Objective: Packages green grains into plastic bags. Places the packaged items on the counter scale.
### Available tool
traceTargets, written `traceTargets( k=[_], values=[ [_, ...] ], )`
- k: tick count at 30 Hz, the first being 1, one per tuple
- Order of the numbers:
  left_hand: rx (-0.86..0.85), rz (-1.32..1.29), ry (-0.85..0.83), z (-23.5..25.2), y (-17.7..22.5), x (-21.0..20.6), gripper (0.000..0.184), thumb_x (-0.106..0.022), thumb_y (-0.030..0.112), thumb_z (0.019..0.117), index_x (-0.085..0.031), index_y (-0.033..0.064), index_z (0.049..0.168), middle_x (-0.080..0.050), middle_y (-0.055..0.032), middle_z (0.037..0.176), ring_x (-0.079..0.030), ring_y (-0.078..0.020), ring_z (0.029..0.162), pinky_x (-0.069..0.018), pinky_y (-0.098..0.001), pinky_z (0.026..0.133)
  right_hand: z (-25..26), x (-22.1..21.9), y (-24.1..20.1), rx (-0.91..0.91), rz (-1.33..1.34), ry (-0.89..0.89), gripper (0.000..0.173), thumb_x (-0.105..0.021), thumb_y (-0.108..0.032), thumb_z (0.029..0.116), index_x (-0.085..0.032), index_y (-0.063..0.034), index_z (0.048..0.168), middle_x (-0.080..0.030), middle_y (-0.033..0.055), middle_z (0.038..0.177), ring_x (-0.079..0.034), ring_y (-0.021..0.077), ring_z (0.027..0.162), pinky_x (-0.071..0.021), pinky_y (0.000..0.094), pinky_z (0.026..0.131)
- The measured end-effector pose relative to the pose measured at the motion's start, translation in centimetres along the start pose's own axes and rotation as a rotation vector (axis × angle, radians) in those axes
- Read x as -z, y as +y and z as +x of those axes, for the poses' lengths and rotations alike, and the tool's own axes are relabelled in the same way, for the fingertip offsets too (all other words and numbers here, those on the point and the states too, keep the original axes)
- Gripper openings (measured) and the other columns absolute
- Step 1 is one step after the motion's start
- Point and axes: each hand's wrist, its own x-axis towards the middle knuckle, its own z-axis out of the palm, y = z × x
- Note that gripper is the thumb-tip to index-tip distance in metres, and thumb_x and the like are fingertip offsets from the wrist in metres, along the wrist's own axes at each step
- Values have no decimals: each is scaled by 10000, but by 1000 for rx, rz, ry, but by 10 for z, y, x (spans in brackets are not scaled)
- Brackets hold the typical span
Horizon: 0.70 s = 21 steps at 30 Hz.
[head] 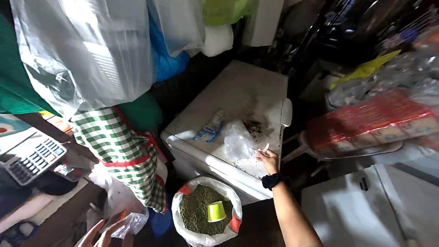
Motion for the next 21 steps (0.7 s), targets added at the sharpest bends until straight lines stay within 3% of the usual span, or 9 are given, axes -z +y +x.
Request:
traceTargets(
  k=[2,5,7,10,13,16,17,19,21],
  values=[
    [-30,-80,-70,1,13,-11,322,-701,151,853,-700,-75,1082,-441,-454,1366,-379,-597,1330,-297,-599,1154,-5,-3,-2,-73,253,100,336,-752,31,887,-601,102,1178,-701,188,1041,-719,216,815,-629,362,669],
    [-80,-192,-194,1,39,-27,310,-700,154,843,-709,-64,1063,-455,-429,1358,-435,-548,1307,-396,-559,1107,-6,0,0,-95,511,253,341,-601,-56,1021,-505,78,1320,-619,186,1136,-673,214,889,-611,362,726],
    [-121,-261,-246,-1,49,-40,309,-701,180,843,-721,-25,1074,-492,-379,1352,-459,-496,1298,-408,-541,1091,-12,7,-6,29,577,333,382,-549,-81,1053,-451,56,1396,-576,177,1244,-658,227,1018,-611,393,818],
    [-187,-412,-307,2,67,-59,388,-709,274,871,-711,33,1174,-562,-251,1347,-517,-316,1291,-455,-416,1074,-34,13,-21,374,406,317,308,-547,-46,1028,-486,101,1292,-647,173,1226,-701,200,1069,-616,365,902],
    [-230,-641,-440,11,95,-70,689,-774,329,870,-534,-10,1420,-510,-213,1479,-523,-229,1361,-511,-371,1074,-94,1,-39,611,-18,0,299,-525,-43,1021,-539,180,1218,-687,223,1166,-709,179,1039,-599,336,922],
    [-326,-825,-620,19,115,-76,1115,-858,436,800,-229,-37,1590,-307,-225,1637,-364,-209,1502,-386,-362,1206,-193,-20,-67,650,-244,-668,224,-548,-114,1028,-651,77,1084,-696,145,885,-685,160,795,-579,336,751],
    [-359,-867,-671,20,117,-77,1151,-869,435,785,-203,-45,1592,-308,-218,1637,-349,-190,1507,-350,-347,1226,-221,-28,-76,654,-211,-881,215,-549,-118,1034,-650,69,1065,-681,149,833,-673,179,738,-571,348,708],
    [-310,-978,-760,18,116,-73,975,-882,318,756,-380,-20,1519,-552,-98,1474,-530,-83,1346,-449,-280,1140,-253,-40,-78,655,-21,-1032,221,-540,-123,1045,-634,76,1058,-666,135,811,-653,144,705,-560,299,689],
    [-135,-1138,-895,13,106,-69,597,-896,172,768,-629,81,1295,-742,24,1177,-701,-56,1068,-588,-278,969,-259,-43,-77,533,177,-913,233,-492,-158,1081,-591,42,1149,-702,101,975,-697,110,806,-603,280,715]
  ],
)
